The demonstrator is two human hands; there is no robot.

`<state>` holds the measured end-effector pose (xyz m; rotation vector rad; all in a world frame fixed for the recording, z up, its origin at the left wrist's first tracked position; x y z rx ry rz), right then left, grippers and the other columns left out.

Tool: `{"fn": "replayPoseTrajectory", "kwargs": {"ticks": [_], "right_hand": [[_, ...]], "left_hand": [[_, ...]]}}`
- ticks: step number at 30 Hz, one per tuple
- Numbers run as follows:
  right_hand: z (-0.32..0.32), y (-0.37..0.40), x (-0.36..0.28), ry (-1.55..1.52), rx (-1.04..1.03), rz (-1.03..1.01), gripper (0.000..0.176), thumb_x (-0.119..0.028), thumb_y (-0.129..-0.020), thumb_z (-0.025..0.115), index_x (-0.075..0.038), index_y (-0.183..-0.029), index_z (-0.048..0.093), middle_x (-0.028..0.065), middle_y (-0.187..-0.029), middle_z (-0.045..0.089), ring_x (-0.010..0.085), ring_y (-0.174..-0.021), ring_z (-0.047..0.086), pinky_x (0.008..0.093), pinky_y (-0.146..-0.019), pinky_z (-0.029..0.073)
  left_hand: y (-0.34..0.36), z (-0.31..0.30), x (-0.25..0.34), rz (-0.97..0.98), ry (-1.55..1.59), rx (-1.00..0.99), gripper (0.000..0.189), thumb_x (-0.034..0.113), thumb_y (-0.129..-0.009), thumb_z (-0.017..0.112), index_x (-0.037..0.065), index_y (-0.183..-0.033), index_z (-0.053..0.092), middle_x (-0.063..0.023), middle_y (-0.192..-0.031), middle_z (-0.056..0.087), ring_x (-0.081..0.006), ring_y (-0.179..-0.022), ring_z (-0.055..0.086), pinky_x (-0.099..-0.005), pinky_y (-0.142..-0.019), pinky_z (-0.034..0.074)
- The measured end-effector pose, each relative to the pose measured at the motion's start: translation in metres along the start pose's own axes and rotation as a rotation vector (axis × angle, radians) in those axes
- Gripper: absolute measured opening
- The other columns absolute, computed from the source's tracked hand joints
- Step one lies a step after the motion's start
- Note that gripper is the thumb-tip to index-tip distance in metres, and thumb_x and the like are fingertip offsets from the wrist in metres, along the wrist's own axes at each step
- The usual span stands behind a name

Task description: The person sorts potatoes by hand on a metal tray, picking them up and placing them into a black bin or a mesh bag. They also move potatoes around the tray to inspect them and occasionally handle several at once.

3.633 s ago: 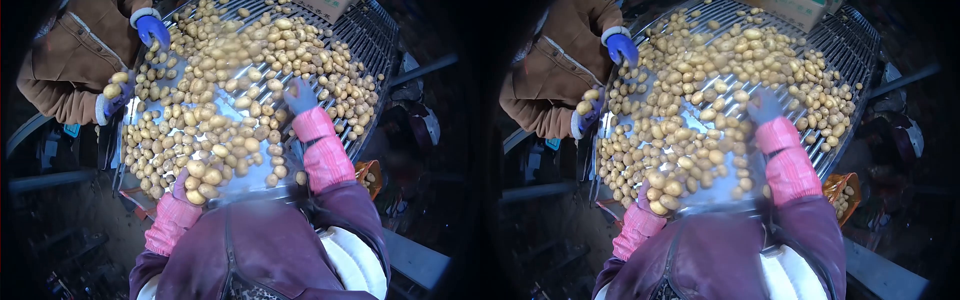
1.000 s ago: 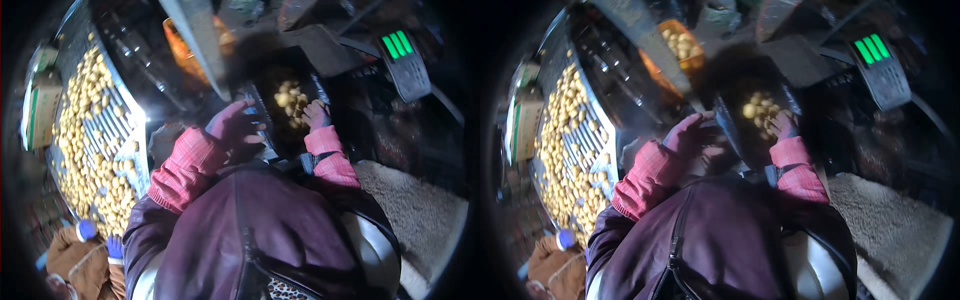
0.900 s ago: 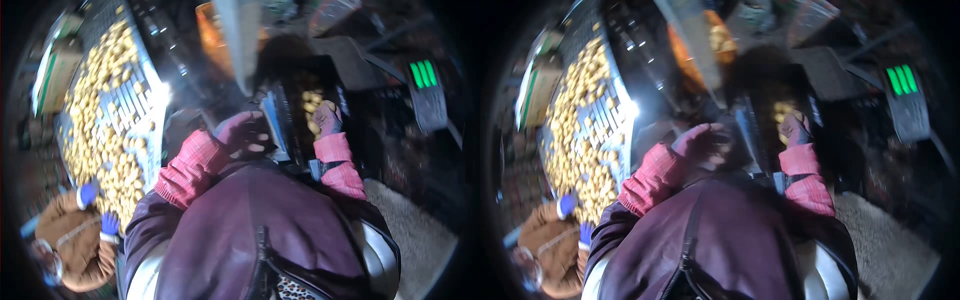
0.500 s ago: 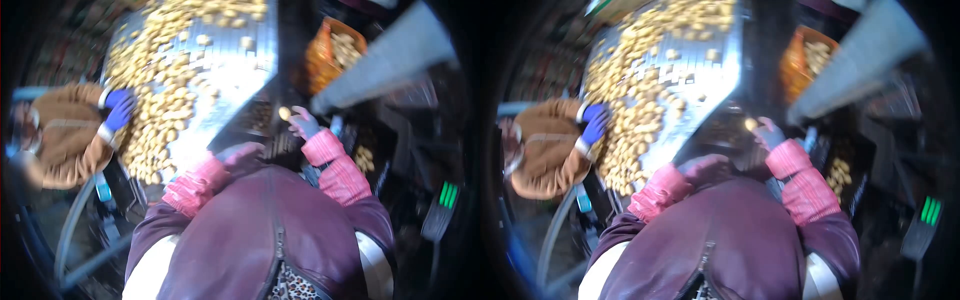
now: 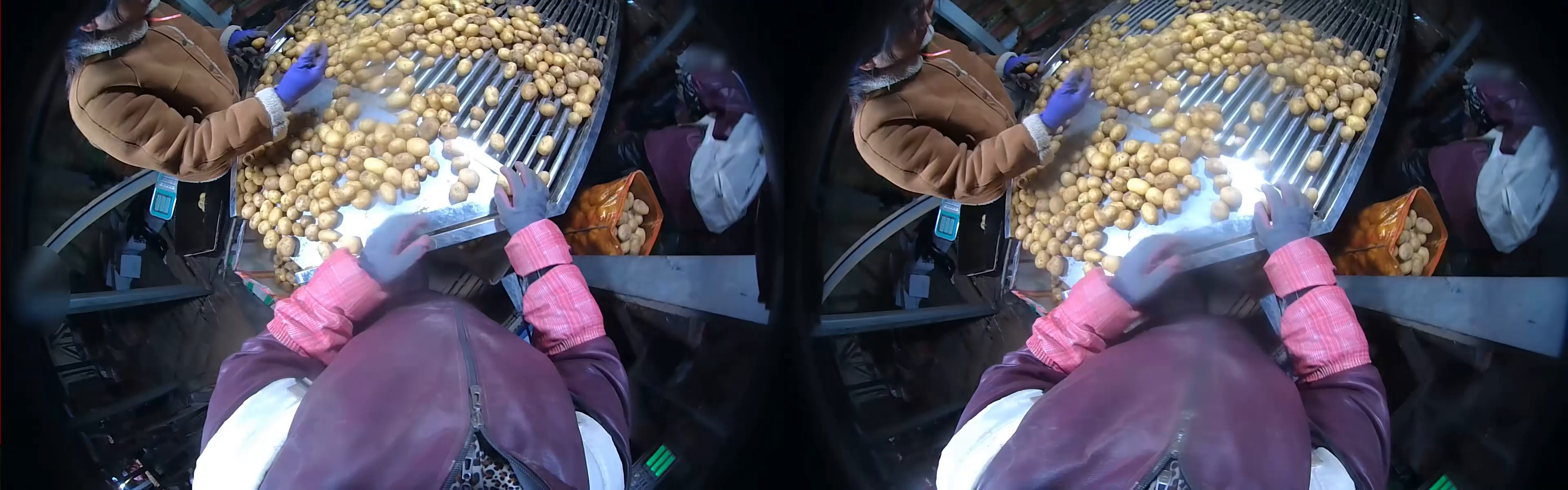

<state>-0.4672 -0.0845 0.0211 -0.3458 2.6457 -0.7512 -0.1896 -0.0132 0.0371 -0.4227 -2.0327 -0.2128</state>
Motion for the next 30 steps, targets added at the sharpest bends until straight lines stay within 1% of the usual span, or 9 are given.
{"fn": "replayPoseTrajectory", "kwargs": {"ticks": [3, 10, 13, 17, 18, 20, 22, 24, 30], "right_hand": [[0.014, -0.005, 0.004, 0.057, -0.119, 0.091, 0.034, -0.026, -0.08, 0.067, -0.01, -0.11, 0.065, 0.0134, -0.111, 0.061, 0.0343, -0.101, 0.06, 0.0462, -0.088, 0.048], [0.013, -0.004, 0.001, 0.056, -0.158, 0.146, 0.036, -0.028, -0.08, 0.069, -0.008, -0.109, 0.064, 0.0133, -0.11, 0.062, 0.0339, -0.102, 0.06, 0.0453, -0.09, 0.048], [0.014, -0.003, 0.002, 0.079, -0.159, 0.152, 0.035, -0.028, -0.08, 0.069, -0.009, -0.109, 0.064, 0.013, -0.109, 0.063, 0.0336, -0.102, 0.06, 0.0447, -0.089, 0.048], [0.016, 0.0, 0.005, 0.088, -0.183, 0.169, 0.035, -0.028, -0.08, 0.069, -0.009, -0.108, 0.064, 0.0123, -0.108, 0.063, 0.0328, -0.101, 0.06, 0.0441, -0.087, 0.048], [0.015, -0.002, 0.004, 0.084, -0.203, 0.187, 0.034, -0.028, -0.08, 0.069, -0.009, -0.108, 0.064, 0.0121, -0.108, 0.063, 0.0327, -0.1, 0.061, 0.0441, -0.086, 0.048], [0.014, -0.006, 0.003, 0.09, -0.214, 0.208, 0.033, -0.027, -0.08, 0.069, -0.009, -0.107, 0.064, 0.0118, -0.107, 0.064, 0.0324, -0.098, 0.061, 0.0439, -0.085, 0.049], [0.014, -0.007, 0.0, 0.096, -0.21, 0.21, 0.032, -0.026, -0.08, 0.07, -0.009, -0.106, 0.064, 0.0116, -0.105, 0.064, 0.0323, -0.097, 0.062, 0.0437, -0.085, 0.049], [0.012, -0.008, -0.002, 0.107, -0.192, 0.193, 0.031, -0.025, -0.08, 0.07, -0.009, -0.106, 0.064, 0.0114, -0.103, 0.065, 0.0325, -0.096, 0.062, 0.0436, -0.084, 0.049], [0.012, -0.008, -0.004, 0.089, -0.192, 0.21, 0.03, -0.025, -0.081, 0.07, -0.008, -0.106, 0.064, 0.012, -0.102, 0.066, 0.0335, -0.096, 0.062, 0.0431, -0.084, 0.049]], "left_hand": [[-0.017, -0.033, -0.023, 0.187, -0.744, 0.176, 0.057, 0.041, -0.091, 0.063, 0.006, -0.135, 0.055, -0.0256, -0.136, 0.051, -0.0424, -0.129, 0.048, -0.0536, -0.111, 0.032], [-0.08, -0.07, -0.088, -0.162, -1.015, -0.166, 0.089, 0.072, -0.087, 0.044, 0.019, -0.155, 0.028, -0.0234, -0.162, 0.013, -0.0472, -0.148, 0.012, -0.062, -0.116, 0.012], [-0.112, -0.081, -0.102, -0.186, -1.04, -0.164, 0.088, 0.073, -0.088, 0.042, 0.019, -0.156, 0.028, -0.0202, -0.163, 0.015, -0.0466, -0.148, 0.011, -0.0654, -0.115, 0.011], [-0.135, -0.1, -0.116, -0.316, -1.049, -0.033, 0.079, 0.066, -0.093, 0.041, 0.022, -0.156, 0.025, -0.0142, -0.163, 0.016, -0.0392, -0.149, 0.016, -0.065, -0.113, 0.017], [-0.132, -0.103, -0.127, -0.174, -1.017, 0.203, 0.066, 0.057, -0.093, 0.048, 0.016, -0.144, 0.045, -0.0162, -0.15, 0.04, -0.0377, -0.138, 0.037, -0.0595, -0.108, 0.03], [-0.136, -0.11, -0.062, -0.097, -1.036, 0.012, 0.053, 0.049, -0.091, 0.054, 0.012, -0.13, 0.055, -0.0151, -0.133, 0.052, -0.0363, -0.122, 0.049, -0.0544, -0.099, 0.038], [-0.148, -0.08, -0.064, 0.055, -0.822, 0.178, 0.033, 0.034, -0.094, 0.054, 0.01, -0.116, 0.06, -0.0089, -0.106, 0.063, -0.0318, -0.106, 0.057, -0.0502, -0.087, 0.043], [-0.163, -0.047, -0.045, 0.302, -0.578, 0.157, 0.025, 0.029, -0.085, 0.063, 0.008, -0.099, 0.065, -0.0133, -0.1, 0.062, -0.0342, -0.091, 0.06, -0.0471, -0.078, 0.047], [-0.154, -0.023, -0.045, 0.202, -0.809, -0.105, 0.027, 0.03, -0.086, 0.062, 0.014, -0.107, 0.061, -0.0146, -0.1, 0.06, -0.0343, -0.088, 0.063, -0.0482, -0.074, 0.049]]}}
Point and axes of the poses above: each hand's wrist, its own y-axis away from the middle knuckle, its own z-axis out of the palm, x = y × z, the point moved 3 cm from there along -y, towards the middle knuckle
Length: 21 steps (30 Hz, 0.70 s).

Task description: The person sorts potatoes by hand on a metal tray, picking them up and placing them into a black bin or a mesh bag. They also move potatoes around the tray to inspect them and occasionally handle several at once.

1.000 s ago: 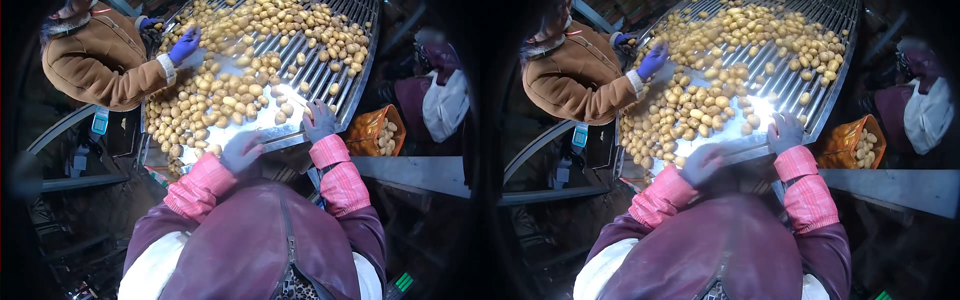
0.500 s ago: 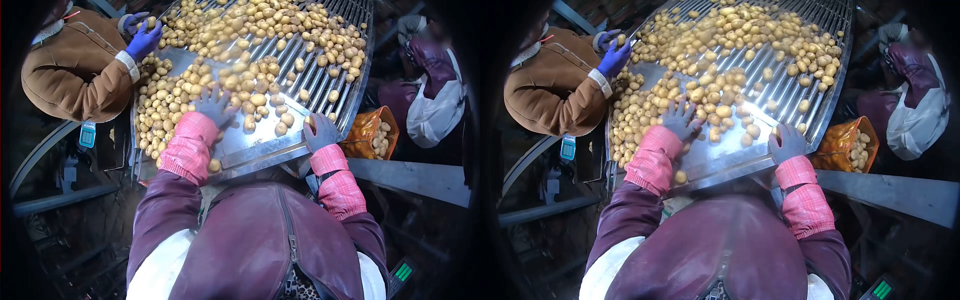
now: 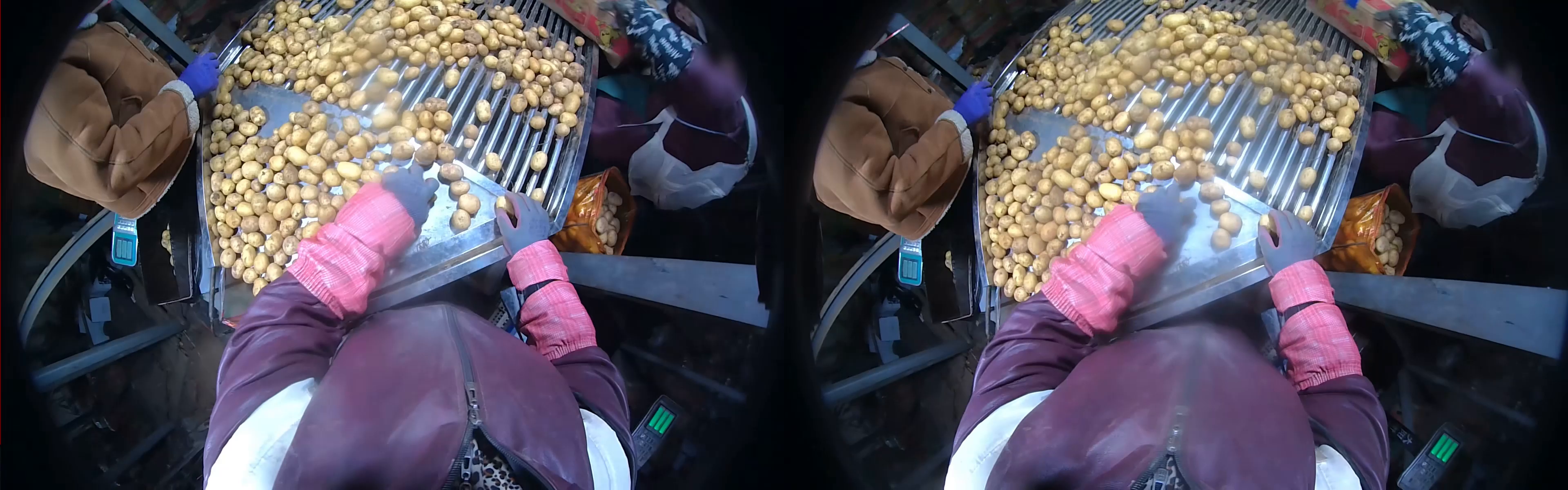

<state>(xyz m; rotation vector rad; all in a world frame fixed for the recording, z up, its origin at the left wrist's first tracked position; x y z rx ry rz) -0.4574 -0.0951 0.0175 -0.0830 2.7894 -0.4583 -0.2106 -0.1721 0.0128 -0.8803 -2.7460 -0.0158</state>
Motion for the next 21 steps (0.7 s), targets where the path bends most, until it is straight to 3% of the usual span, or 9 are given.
{"fn": "replayPoseTrajectory", "kwargs": {"ticks": [3, 7, 8, 11, 12, 15, 16, 19, 21], "right_hand": [[0.0, -0.001, 0.0, -0.013, -0.024, 0.009, 0.03, -0.025, -0.082, 0.069, -0.008, -0.106, 0.064, 0.0119, -0.101, 0.066, 0.0333, -0.096, 0.062, 0.0426, -0.084, 0.049], [0.006, -0.003, 0.001, 0.008, -0.089, 0.007, 0.033, -0.025, -0.082, 0.069, -0.009, -0.111, 0.064, 0.0135, -0.107, 0.065, 0.0347, -0.101, 0.061, 0.045, -0.089, 0.048], [0.011, -0.006, 0.004, 0.002, -0.086, -0.026, 0.035, -0.025, -0.082, 0.069, -0.009, -0.113, 0.064, 0.014, -0.11, 0.064, 0.0355, -0.103, 0.061, 0.0457, -0.09, 0.047], [0.02, -0.036, -0.023, -0.085, -0.019, -0.186, 0.047, -0.025, -0.08, 0.068, -0.01, -0.124, 0.06, 0.0147, -0.122, 0.059, 0.0375, -0.112, 0.056, 0.047, -0.097, 0.044], [0.022, -0.055, -0.048, -0.068, -0.007, -0.257, 0.045, -0.024, -0.081, 0.068, -0.011, -0.123, 0.061, 0.0144, -0.12, 0.06, 0.0367, -0.11, 0.057, 0.0468, -0.095, 0.045], [0.061, -0.103, -0.096, -0.02, -0.118, -0.407, 0.042, -0.024, -0.081, 0.067, -0.012, -0.12, 0.06, 0.0113, -0.113, 0.06, 0.0345, -0.106, 0.057, 0.0465, -0.088, 0.045], [0.074, -0.111, -0.106, 0.001, -0.173, -0.446, 0.041, -0.025, -0.08, 0.067, -0.012, -0.119, 0.059, 0.01, -0.11, 0.06, 0.0338, -0.105, 0.058, 0.0465, -0.086, 0.045], [0.086, -0.118, -0.135, 0.391, -0.196, -0.46, 0.041, -0.027, -0.079, 0.067, -0.012, -0.116, 0.056, 0.0071, -0.104, 0.058, 0.0301, -0.103, 0.057, 0.0459, -0.083, 0.044], [0.077, -0.121, -0.144, 0.385, -0.314, -0.471, 0.045, -0.027, -0.077, 0.069, -0.012, -0.116, 0.053, 0.0069, -0.105, 0.058, 0.0257, -0.105, 0.057, 0.0447, -0.084, 0.042]], "left_hand": [[0.016, 0.0, -0.02, -0.002, 0.162, -0.169, 0.026, 0.029, -0.086, 0.06, 0.015, -0.109, 0.06, -0.016, -0.101, 0.059, -0.0361, -0.091, 0.063, -0.0499, -0.076, 0.05], [0.054, -0.001, -0.033, -0.04, 0.232, -0.137, 0.024, 0.027, -0.089, 0.061, 0.014, -0.108, 0.058, -0.0159, -0.091, 0.062, -0.0351, -0.088, 0.065, -0.0487, -0.074, 0.051], [0.065, -0.008, -0.035, -0.115, 0.294, -0.089, 0.023, 0.026, -0.09, 0.062, 0.012, -0.107, 0.061, -0.0162, -0.091, 0.064, -0.032, -0.085, 0.066, -0.044, -0.073, 0.053], [0.097, -0.001, -0.053, -0.309, 0.689, 0.096, 0.024, 0.028, -0.092, 0.059, 0.013, -0.109, 0.064, -0.0153, -0.091, 0.065, -0.0269, -0.079, 0.066, -0.0411, -0.071, 0.053], [0.107, -0.019, -0.053, -0.466, 1.031, -0.01, 0.023, 0.029, -0.092, 0.06, 0.011, -0.103, 0.067, -0.0097, -0.09, 0.065, -0.0186, -0.074, 0.064, -0.0343, -0.067, 0.052], [0.139, -0.023, -0.062, -0.631, 1.668, 0.215, 0.024, 0.028, -0.092, 0.059, 0.007, -0.101, 0.066, -0.0057, -0.087, 0.064, -0.0133, -0.073, 0.061, -0.0287, -0.062, 0.051], [0.148, -0.033, -0.061, -0.589, 1.734, 0.253, 0.027, 0.028, -0.09, 0.058, 0.004, -0.098, 0.066, -0.0061, -0.089, 0.065, -0.0167, -0.075, 0.064, -0.0287, -0.061, 0.051], [0.171, -0.056, -0.04, -0.947, 1.869, 0.372, 0.028, 0.026, -0.09, 0.053, 0.003, -0.099, 0.065, -0.0084, -0.09, 0.066, -0.0189, -0.077, 0.065, -0.0298, -0.061, 0.053], [0.185, -0.045, -0.044, -0.956, 1.961, 0.376, 0.031, 0.023, -0.088, 0.052, 0.002, -0.109, 0.063, -0.0121, -0.101, 0.068, -0.0213, -0.079, 0.067, -0.0332, -0.061, 0.055]]}}
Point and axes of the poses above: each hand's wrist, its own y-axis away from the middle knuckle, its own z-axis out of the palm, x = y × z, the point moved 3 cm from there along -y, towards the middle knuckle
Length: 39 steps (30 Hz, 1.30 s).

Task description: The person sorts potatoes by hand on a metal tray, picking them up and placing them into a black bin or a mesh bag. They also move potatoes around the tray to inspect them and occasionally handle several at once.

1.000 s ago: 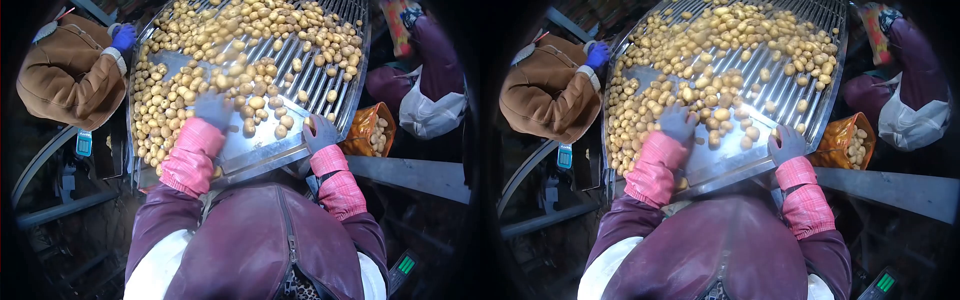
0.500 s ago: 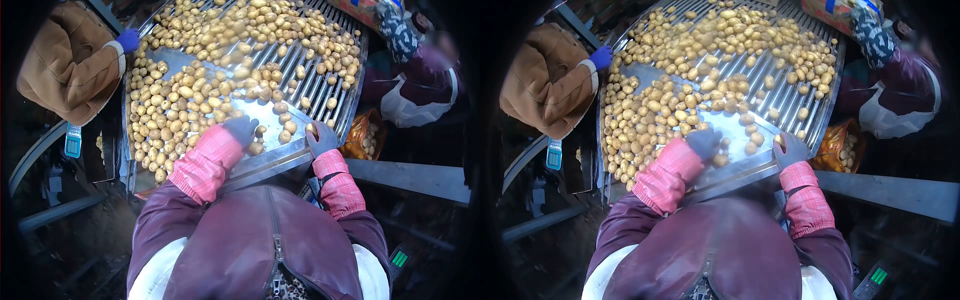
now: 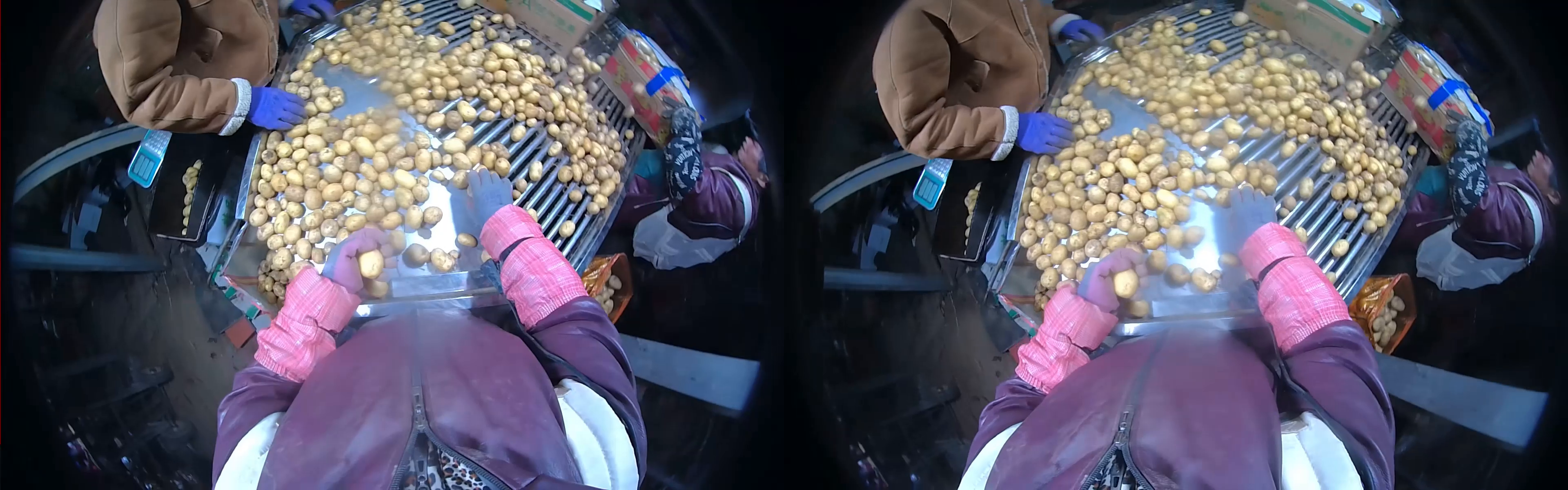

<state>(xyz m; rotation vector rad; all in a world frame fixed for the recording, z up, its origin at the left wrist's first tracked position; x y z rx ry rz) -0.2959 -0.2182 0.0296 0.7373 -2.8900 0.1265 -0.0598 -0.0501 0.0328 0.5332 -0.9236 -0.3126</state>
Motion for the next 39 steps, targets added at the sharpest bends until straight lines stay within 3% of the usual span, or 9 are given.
{"fn": "replayPoseTrajectory", "kwargs": {"ticks": [8, 10, 12, 14, 16, 24, 27, 34, 39], "right_hand": [[-0.028, 0.007, -0.019, -1.02, -0.121, -0.038, 0.032, -0.02, -0.091, 0.064, -0.005, -0.118, 0.061, 0.0129, -0.092, 0.069, 0.025, -0.08, 0.068, 0.0357, -0.069, 0.053], [-0.05, -0.002, -0.049, -1.173, -0.215, -0.206, 0.029, -0.02, -0.091, 0.062, -0.006, -0.117, 0.061, 0.0122, -0.091, 0.067, 0.0251, -0.082, 0.066, 0.0369, -0.072, 0.053], [-0.059, -0.018, -0.066, -1.224, -0.453, -0.184, 0.028, -0.022, -0.09, 0.061, -0.009, -0.115, 0.063, 0.0119, -0.098, 0.066, 0.0308, -0.089, 0.065, 0.0402, -0.077, 0.052], [-0.043, -0.052, -0.065, -0.821, 0.147, -0.555, 0.028, -0.021, -0.089, 0.062, -0.008, -0.114, 0.063, 0.0119, -0.105, 0.066, 0.0292, -0.094, 0.065, 0.0391, -0.079, 0.052], [-0.016, -0.09, -0.071, -0.571, 0.388, -0.653, 0.03, -0.021, -0.088, 0.063, -0.008, -0.115, 0.062, 0.0113, -0.113, 0.065, 0.0296, -0.1, 0.064, 0.0409, -0.082, 0.052], [0.056, -0.164, -0.082, 0.006, 0.097, -0.561, 0.058, -0.037, -0.089, 0.058, -0.02, -0.143, 0.044, 0.0125, -0.15, 0.039, 0.0322, -0.142, 0.032, 0.0526, -0.109, 0.035], [0.055, -0.176, -0.045, -0.212, 0.021, -0.412, 0.06, -0.043, -0.093, 0.053, -0.023, -0.148, 0.04, 0.0148, -0.154, 0.032, 0.0325, -0.147, 0.023, 0.0535, -0.114, 0.026], [0.061, -0.103, -0.001, -0.135, 0.157, -0.483, 0.048, -0.036, -0.094, 0.05, -0.021, -0.14, 0.047, 0.0172, -0.148, 0.041, 0.0359, -0.14, 0.033, 0.0553, -0.112, 0.025], [0.021, -0.032, -0.005, -0.188, 0.236, -0.53, 0.053, -0.034, -0.088, 0.06, -0.016, -0.137, 0.05, 0.0177, -0.14, 0.047, 0.0405, -0.133, 0.041, 0.0584, -0.109, 0.029]], "left_hand": [[0.002, 0.019, 0.003, 0.006, 0.079, -0.071, 0.049, 0.021, -0.089, 0.051, 0.001, -0.134, 0.051, -0.014, -0.114, 0.065, -0.0234, -0.082, 0.066, -0.0314, -0.068, 0.056], [0.0, 0.023, 0.0, 0.395, -0.176, -0.102, 0.046, 0.024, -0.093, 0.05, 0.002, -0.134, 0.051, -0.0123, -0.11, 0.064, -0.0202, -0.081, 0.065, -0.0296, -0.065, 0.056], [-0.003, 0.02, -0.004, 0.373, -0.097, -0.135, 0.044, 0.028, -0.096, 0.048, 0.003, -0.133, 0.052, -0.0104, -0.108, 0.064, -0.0175, -0.079, 0.064, -0.0281, -0.062, 0.054], [-0.002, 0.014, -0.008, -0.058, 0.332, -0.169, 0.042, 0.031, -0.099, 0.048, 0.004, -0.131, 0.053, -0.0084, -0.107, 0.063, -0.0152, -0.078, 0.063, -0.0271, -0.059, 0.053], [-0.002, -0.002, -0.014, -0.088, 0.382, -0.152, 0.038, 0.032, -0.1, 0.049, 0.007, -0.128, 0.056, -0.0049, -0.103, 0.061, -0.0118, -0.073, 0.06, -0.0251, -0.055, 0.049], [0.026, -0.007, 0.004, 0.211, 0.08, 0.005, 0.031, 0.024, -0.1, 0.048, 0.008, -0.126, 0.058, -0.0022, -0.092, 0.061, -0.0073, -0.069, 0.054, -0.021, -0.054, 0.044], [0.028, -0.012, 0.001, 0.158, 0.216, 0.21, 0.042, 0.039, -0.101, 0.045, 0.002, -0.118, 0.06, -0.0041, -0.07, 0.056, -0.0134, -0.056, 0.052, -0.0269, -0.049, 0.043], [0.039, -0.039, -0.028, 0.147, 0.406, 0.221, 0.041, 0.036, -0.1, 0.049, 0.002, -0.121, 0.057, -0.013, -0.102, 0.064, -0.0161, -0.081, 0.064, -0.0228, -0.063, 0.055], [0.048, -0.032, -0.024, 0.12, 0.566, 0.208, 0.04, 0.038, -0.1, 0.049, 0.004, -0.12, 0.059, -0.0111, -0.094, 0.066, -0.0166, -0.074, 0.064, -0.0259, -0.056, 0.052]]}}
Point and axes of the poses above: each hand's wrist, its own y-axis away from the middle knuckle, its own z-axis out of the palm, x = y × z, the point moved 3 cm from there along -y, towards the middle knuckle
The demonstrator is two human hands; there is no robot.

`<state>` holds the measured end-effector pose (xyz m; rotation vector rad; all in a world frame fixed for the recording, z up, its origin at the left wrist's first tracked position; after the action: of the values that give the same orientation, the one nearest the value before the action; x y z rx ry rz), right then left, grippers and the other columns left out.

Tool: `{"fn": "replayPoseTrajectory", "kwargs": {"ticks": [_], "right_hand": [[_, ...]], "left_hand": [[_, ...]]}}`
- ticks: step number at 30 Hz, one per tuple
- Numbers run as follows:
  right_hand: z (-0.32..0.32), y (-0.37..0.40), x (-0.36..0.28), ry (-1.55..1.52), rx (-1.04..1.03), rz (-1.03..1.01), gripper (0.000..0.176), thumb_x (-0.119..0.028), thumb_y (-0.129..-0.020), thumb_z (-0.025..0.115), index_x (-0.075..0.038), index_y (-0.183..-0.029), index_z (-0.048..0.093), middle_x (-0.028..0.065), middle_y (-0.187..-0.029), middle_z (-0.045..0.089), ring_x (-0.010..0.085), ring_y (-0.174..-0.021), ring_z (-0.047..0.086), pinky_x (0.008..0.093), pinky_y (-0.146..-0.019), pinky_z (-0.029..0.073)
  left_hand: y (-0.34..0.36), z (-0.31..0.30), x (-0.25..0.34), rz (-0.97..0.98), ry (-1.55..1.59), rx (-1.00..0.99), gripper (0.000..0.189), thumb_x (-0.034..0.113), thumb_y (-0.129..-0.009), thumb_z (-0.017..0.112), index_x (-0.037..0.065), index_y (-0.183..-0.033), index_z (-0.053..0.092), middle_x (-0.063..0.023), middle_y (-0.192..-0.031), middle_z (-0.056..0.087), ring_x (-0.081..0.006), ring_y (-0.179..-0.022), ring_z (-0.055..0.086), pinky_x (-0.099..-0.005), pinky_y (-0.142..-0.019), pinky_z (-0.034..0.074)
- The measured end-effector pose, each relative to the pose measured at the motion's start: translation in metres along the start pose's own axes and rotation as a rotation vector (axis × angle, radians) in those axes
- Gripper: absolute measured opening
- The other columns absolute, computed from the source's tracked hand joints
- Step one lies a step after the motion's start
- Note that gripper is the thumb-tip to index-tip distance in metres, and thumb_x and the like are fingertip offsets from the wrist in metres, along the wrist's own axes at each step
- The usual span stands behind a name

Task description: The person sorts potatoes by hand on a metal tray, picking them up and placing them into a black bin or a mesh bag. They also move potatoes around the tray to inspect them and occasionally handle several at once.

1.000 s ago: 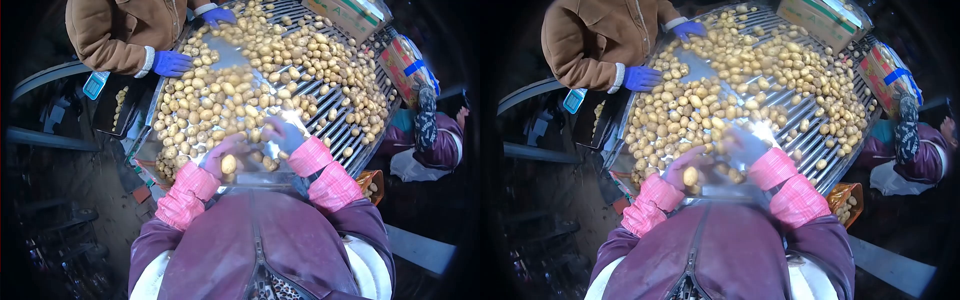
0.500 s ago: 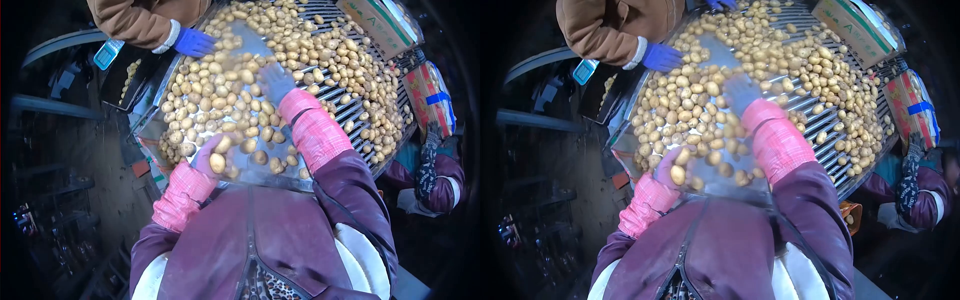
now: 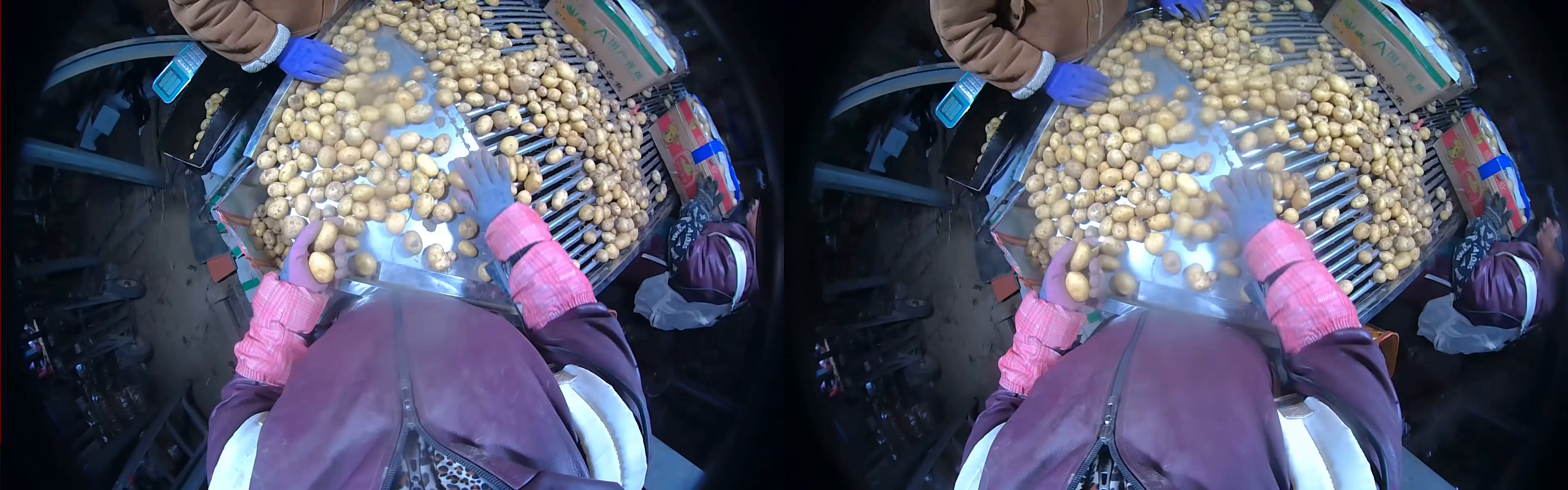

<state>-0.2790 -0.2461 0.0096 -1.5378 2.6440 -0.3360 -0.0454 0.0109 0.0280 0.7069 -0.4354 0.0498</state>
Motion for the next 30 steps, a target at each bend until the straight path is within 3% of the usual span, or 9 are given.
{"fn": "replayPoseTrajectory", "kwargs": {"ticks": [8, 11, 12, 16, 19, 22, 26, 29, 30], "right_hand": [[-0.034, 0.051, -0.067, -0.268, -0.247, -0.08, 0.066, -0.045, -0.082, 0.065, -0.021, -0.14, 0.049, 0.0192, -0.145, 0.042, 0.0414, -0.135, 0.039, 0.0616, -0.108, 0.028], [-0.038, 0.043, -0.08, -0.399, -0.182, -0.148, 0.069, -0.045, -0.077, 0.07, -0.019, -0.138, 0.051, 0.0208, -0.141, 0.045, 0.0409, -0.13, 0.044, 0.0583, -0.106, 0.032], [-0.033, 0.033, -0.084, -0.433, -0.239, -0.088, 0.068, -0.041, -0.078, 0.071, -0.017, -0.138, 0.051, 0.0209, -0.134, 0.05, 0.04, -0.124, 0.048, 0.0542, -0.098, 0.039], [-0.009, -0.008, -0.083, -0.168, -0.076, 0.031, 0.051, -0.033, -0.082, 0.067, -0.016, -0.129, 0.056, 0.0157, -0.124, 0.058, 0.0353, -0.107, 0.057, 0.0486, -0.081, 0.048], [0.007, -0.049, -0.081, 0.086, -0.266, 0.019, 0.043, -0.032, -0.082, 0.066, -0.015, -0.121, 0.058, 0.0133, -0.117, 0.062, 0.0337, -0.105, 0.058, 0.0475, -0.082, 0.049], [0.018, -0.08, -0.074, 0.03, -0.453, 0.074, 0.04, -0.034, -0.082, 0.065, -0.016, -0.117, 0.059, 0.0118, -0.114, 0.064, 0.0333, -0.108, 0.059, 0.0474, -0.085, 0.051], [0.03, -0.089, -0.062, 0.011, -0.444, 0.042, 0.043, -0.037, -0.08, 0.068, -0.018, -0.118, 0.061, 0.013, -0.106, 0.067, 0.0319, -0.104, 0.063, 0.0436, -0.086, 0.052], [-0.008, -0.074, -0.042, -0.668, -0.523, 0.441, 0.046, -0.026, -0.086, 0.063, -0.013, -0.13, 0.058, 0.0129, -0.116, 0.066, 0.0294, -0.109, 0.063, 0.0425, -0.088, 0.052], [0.0, -0.05, -0.026, -1.095, -0.355, 0.532, 0.046, -0.022, -0.082, 0.069, -0.01, -0.126, 0.061, 0.0099, -0.105, 0.067, 0.0203, -0.098, 0.065, 0.0371, -0.08, 0.054]], "left_hand": [[0.012, -0.037, 0.006, 0.022, 0.022, -0.008, 0.04, 0.043, -0.098, 0.05, 0.01, -0.12, 0.058, -0.0063, -0.08, 0.063, -0.0186, -0.062, 0.06, -0.0301, -0.048, 0.045], [0.02, -0.041, 0.006, 0.05, -0.008, 0.053, 0.041, 0.045, -0.098, 0.049, 0.011, -0.12, 0.057, -0.0056, -0.078, 0.062, -0.0192, -0.061, 0.058, -0.0311, -0.047, 0.043], [0.024, -0.042, 0.007, 0.068, -0.026, 0.087, 0.042, 0.046, -0.098, 0.048, 0.011, -0.12, 0.056, -0.0053, -0.077, 0.062, -0.0193, -0.06, 0.058, -0.0314, -0.047, 0.042], [0.033, -0.048, 0.005, 0.067, -0.028, 0.061, 0.034, 0.045, -0.096, 0.053, 0.014, -0.108, 0.061, -0.007, -0.079, 0.064, -0.0204, -0.061, 0.062, -0.0329, -0.047, 0.048], [0.039, -0.053, 0.003, 0.062, -0.03, 0.096, 0.036, 0.045, -0.097, 0.053, 0.013, -0.11, 0.059, -0.0071, -0.079, 0.063, -0.0205, -0.06, 0.061, -0.0329, -0.047, 0.047], [0.044, -0.057, 0.003, 0.059, -0.031, 0.111, 0.04, 0.045, -0.097, 0.052, 0.011, -0.119, 0.057, -0.0059, -0.08, 0.061, -0.0196, -0.06, 0.059, -0.0329, -0.047, 0.045], [0.049, -0.057, -0.001, 0.061, -0.037, 0.06, 0.037, 0.045, -0.097, 0.053, 0.011, -0.11, 0.061, -0.0066, -0.079, 0.064, -0.0197, -0.061, 0.062, -0.0316, -0.049, 0.048], [0.046, -0.059, 0.0, 0.034, -0.072, 0.052, 0.039, 0.045, -0.097, 0.052, 0.011, -0.114, 0.059, -0.0058, -0.079, 0.063, -0.0188, -0.061, 0.06, -0.0312, -0.048, 0.046], [0.045, -0.06, -0.001, 0.02, -0.09, 0.065, 0.04, 0.046, -0.097, 0.051, 0.011, -0.117, 0.058, -0.0054, -0.079, 0.062, -0.0183, -0.06, 0.06, -0.0311, -0.047, 0.045]]}}
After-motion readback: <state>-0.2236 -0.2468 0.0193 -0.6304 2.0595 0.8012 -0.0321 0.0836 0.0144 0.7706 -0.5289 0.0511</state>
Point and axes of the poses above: each hand's wrist, its own y-axis away from the middle knuckle, its own z-axis out of the palm, x = y × z, the point moved 3 cm from there along -y, towards the middle knuckle
